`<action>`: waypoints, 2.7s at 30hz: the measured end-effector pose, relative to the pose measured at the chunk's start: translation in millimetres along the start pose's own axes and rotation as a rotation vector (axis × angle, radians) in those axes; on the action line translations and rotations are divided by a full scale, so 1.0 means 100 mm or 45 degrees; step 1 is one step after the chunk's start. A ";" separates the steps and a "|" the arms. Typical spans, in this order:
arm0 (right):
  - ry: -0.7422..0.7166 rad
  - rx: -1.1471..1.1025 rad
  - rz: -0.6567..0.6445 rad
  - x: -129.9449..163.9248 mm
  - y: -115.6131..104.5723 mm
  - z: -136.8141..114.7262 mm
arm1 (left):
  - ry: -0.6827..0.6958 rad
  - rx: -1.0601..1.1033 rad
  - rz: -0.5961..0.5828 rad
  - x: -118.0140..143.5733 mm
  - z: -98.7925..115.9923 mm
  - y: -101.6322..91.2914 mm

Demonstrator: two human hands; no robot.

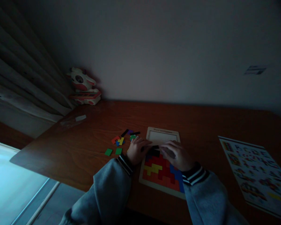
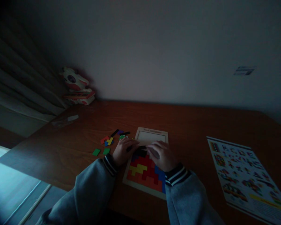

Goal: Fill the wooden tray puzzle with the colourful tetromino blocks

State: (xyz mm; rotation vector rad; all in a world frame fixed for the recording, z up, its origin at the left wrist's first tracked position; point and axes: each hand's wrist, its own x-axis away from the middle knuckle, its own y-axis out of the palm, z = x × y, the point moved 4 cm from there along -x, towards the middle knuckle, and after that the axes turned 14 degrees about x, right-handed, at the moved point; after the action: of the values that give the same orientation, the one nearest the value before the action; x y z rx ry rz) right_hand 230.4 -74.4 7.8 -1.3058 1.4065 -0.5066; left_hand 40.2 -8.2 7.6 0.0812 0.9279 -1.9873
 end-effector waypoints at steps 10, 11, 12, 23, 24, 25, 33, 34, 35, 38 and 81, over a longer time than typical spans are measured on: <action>-0.087 0.197 0.003 0.05 0.06 0.00 | 0.357 -0.214 -0.208 0.07 0.17 0.05; -0.088 0.225 -0.002 0.05 0.07 0.01 | 0.373 -0.215 -0.218 0.07 0.18 0.05; -0.087 0.250 -0.008 0.05 0.09 0.01 | 0.388 -0.210 -0.227 0.07 0.18 0.06; -0.076 0.175 -0.024 0.04 0.03 0.01 | 0.452 -0.184 -0.179 0.09 0.16 0.05; -0.073 0.167 -0.025 0.04 0.03 0.01 | 0.466 -0.186 -0.196 0.10 0.16 0.05; -0.070 0.165 -0.021 0.04 0.03 0.01 | 0.490 -0.185 -0.228 0.11 0.16 0.06; -0.059 0.165 -0.026 0.04 0.03 0.04 | 0.540 -0.205 -0.370 0.15 0.15 0.08; -0.065 0.160 -0.029 0.04 0.03 0.04 | 0.539 -0.201 -0.362 0.15 0.15 0.07; -0.071 0.156 -0.030 0.05 0.03 0.04 | 0.540 -0.196 -0.358 0.15 0.16 0.07; -0.085 0.149 -0.038 0.05 0.05 0.06 | 0.539 -0.187 -0.358 0.15 0.16 0.07; 0.112 0.292 0.188 1.08 -0.02 0.04 | 0.471 -0.369 -0.286 0.44 0.29 0.11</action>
State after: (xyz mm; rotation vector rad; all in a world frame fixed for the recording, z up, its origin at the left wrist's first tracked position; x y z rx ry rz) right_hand 257.2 -169.2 -36.2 -0.9987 1.4581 -0.6125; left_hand 31.0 -61.0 4.7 0.1927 1.5131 -2.0556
